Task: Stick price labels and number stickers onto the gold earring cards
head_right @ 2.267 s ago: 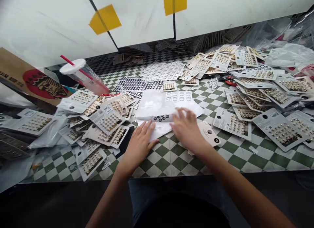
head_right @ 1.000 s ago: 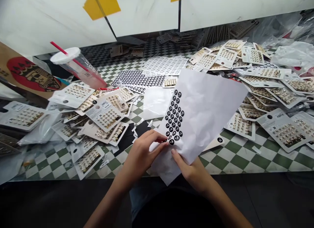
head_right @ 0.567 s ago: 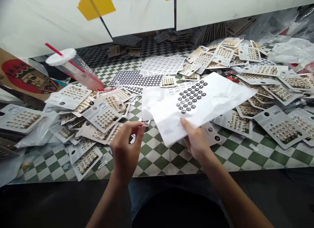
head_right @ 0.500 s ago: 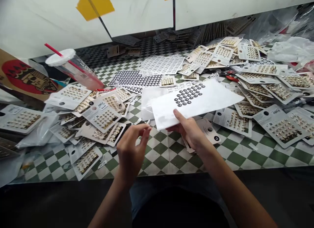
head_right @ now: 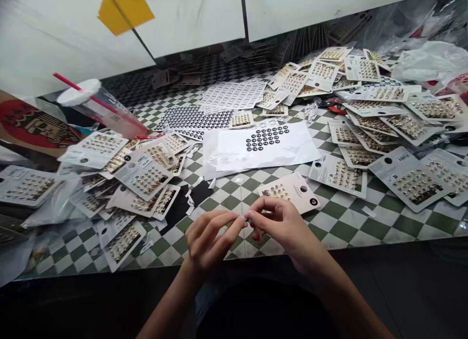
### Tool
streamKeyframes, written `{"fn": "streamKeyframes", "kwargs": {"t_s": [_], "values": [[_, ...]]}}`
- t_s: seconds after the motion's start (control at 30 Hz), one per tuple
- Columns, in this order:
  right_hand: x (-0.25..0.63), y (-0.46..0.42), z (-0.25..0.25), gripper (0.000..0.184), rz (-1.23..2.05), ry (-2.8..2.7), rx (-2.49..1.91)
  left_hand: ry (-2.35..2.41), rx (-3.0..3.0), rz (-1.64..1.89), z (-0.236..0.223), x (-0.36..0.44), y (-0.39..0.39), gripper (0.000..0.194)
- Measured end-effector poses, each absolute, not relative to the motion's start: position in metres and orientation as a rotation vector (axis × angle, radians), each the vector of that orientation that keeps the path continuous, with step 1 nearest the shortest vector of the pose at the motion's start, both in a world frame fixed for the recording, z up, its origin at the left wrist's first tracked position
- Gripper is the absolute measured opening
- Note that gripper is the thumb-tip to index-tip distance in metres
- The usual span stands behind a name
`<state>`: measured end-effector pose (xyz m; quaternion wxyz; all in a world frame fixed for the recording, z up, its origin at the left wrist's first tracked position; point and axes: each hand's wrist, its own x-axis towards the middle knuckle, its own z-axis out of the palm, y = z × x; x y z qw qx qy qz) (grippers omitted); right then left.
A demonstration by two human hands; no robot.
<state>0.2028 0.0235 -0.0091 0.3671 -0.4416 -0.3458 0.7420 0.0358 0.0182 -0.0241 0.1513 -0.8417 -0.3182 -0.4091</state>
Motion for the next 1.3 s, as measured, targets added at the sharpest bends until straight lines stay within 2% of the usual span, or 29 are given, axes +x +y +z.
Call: {"fn": "streamKeyframes", "kwargs": {"t_s": [0.1,0.23,0.33,0.43,0.57,0.87,1.0,1.07,1.17,1.2,1.23,1.3], "values": [[0.210,0.021,-0.010,0.026,1.892,-0.872,-1.184,-0.868,-2.442,-1.186,-0.026,0.039,0.018,0.012],[0.218,0.015,-0.010,0.027,2.030,-0.932,-1.129,-0.783,-2.446,-1.216,-0.028,0.044,0.020,0.010],[0.221,0.011,-0.009,0.028,1.937,-0.892,-1.140,-0.784,-2.483,-1.211,-0.028,0.049,0.021,0.015],[0.222,0.007,-0.009,0.026,1.724,-0.966,-1.243,-1.028,-2.616,-1.345,-0.027,0.056,0.021,0.021],[0.227,0.001,-0.014,0.017,1.512,-1.143,-1.285,-1.415,-2.778,-1.535,-0.024,0.066,0.020,0.008],[0.232,-0.007,-0.018,0.013,1.349,-1.151,-1.317,-1.620,-2.951,-1.609,-0.028,0.079,0.024,0.004],[0.240,-0.007,-0.019,0.025,1.395,-1.115,-1.350,-1.660,-2.939,-1.636,-0.025,0.077,0.024,0.007],[0.252,-0.006,-0.029,0.034,1.148,-1.156,-1.551,-1.704,-2.897,-1.664,-0.025,0.075,0.023,0.008],[0.273,-0.002,-0.054,0.044,0.478,-1.307,-1.991,-1.780,-2.897,-1.702,-0.028,0.075,0.023,0.007],[0.278,-0.001,-0.062,0.046,0.345,-1.352,-2.072,-1.801,-2.913,-1.707,-0.029,0.077,0.024,0.007],[0.282,0.001,-0.068,0.045,0.295,-1.385,-2.109,-1.816,-2.931,-1.708,-0.030,0.078,0.024,0.007],[0.281,0.005,-0.074,0.040,0.428,-1.392,-2.060,-1.839,-2.958,-1.701,-0.031,0.084,0.026,0.006]]}}
